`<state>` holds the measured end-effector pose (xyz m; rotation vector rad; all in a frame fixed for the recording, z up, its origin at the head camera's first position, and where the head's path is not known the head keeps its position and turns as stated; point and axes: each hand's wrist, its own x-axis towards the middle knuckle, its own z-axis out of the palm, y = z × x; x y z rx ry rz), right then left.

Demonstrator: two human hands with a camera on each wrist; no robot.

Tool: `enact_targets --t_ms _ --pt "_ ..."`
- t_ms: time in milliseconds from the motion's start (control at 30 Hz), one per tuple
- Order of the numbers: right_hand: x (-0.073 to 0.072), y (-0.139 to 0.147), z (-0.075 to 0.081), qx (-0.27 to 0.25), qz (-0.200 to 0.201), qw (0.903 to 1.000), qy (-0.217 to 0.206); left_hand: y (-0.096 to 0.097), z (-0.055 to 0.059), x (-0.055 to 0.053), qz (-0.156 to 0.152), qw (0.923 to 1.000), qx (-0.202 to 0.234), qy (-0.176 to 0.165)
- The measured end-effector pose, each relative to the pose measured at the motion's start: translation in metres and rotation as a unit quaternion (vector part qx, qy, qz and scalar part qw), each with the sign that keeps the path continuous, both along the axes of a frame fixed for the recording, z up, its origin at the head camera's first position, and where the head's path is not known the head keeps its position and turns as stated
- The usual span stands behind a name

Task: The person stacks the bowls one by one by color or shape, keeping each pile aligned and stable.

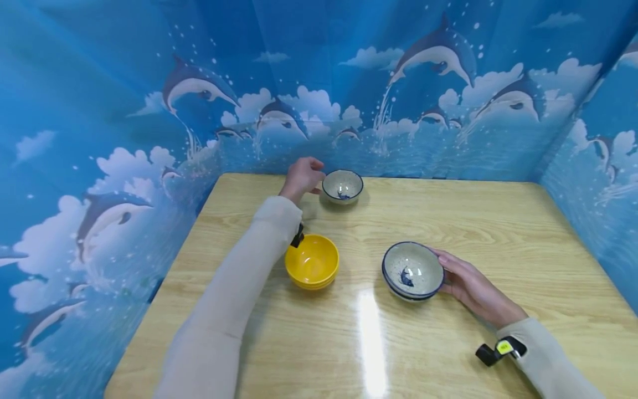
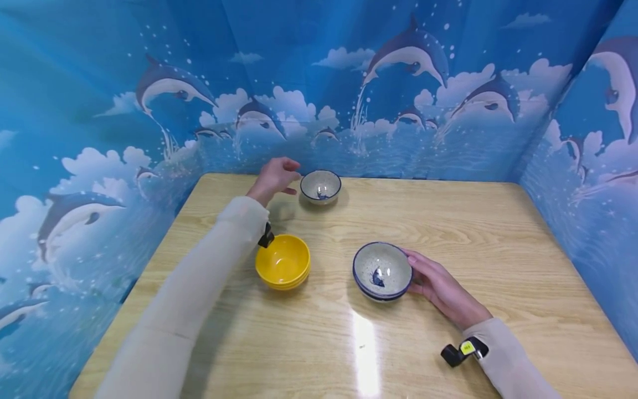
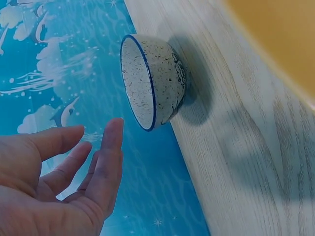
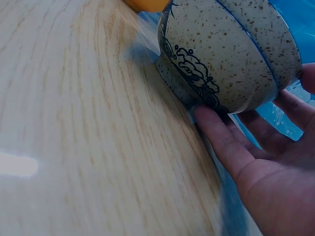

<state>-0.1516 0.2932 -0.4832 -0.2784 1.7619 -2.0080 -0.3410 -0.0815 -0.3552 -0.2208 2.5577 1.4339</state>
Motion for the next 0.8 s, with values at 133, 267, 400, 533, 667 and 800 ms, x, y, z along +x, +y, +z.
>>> enact_targets --t_ms 133,267,400,533,667,800 --pt "0.001 0.001 0.000 0.006 -0.006 1.0000 -0.003 0.003 -0.004 -0.006 0.000 0.9999 0.009 -0.009" --pt "0.000 0.001 0.000 0.010 -0.010 0.9999 -0.005 0.006 -0.008 -0.011 -0.003 0.9999 -0.002 -0.011" --pt "0.000 0.001 0.001 0.001 -0.007 1.0000 0.003 0.008 -0.012 -0.017 -0.010 0.9999 -0.005 -0.004" --pt "0.000 0.000 0.001 -0.007 0.003 0.9999 0.008 0.008 -0.016 -0.024 -0.018 0.9998 0.001 -0.010" --pt "-0.001 -0.002 0.002 -0.006 0.004 1.0000 0.006 0.006 -0.020 -0.028 -0.013 0.9996 0.006 -0.024" --pt "-0.001 -0.003 0.002 -0.002 -0.004 1.0000 0.003 0.004 -0.022 -0.031 -0.013 0.9993 0.009 -0.034"
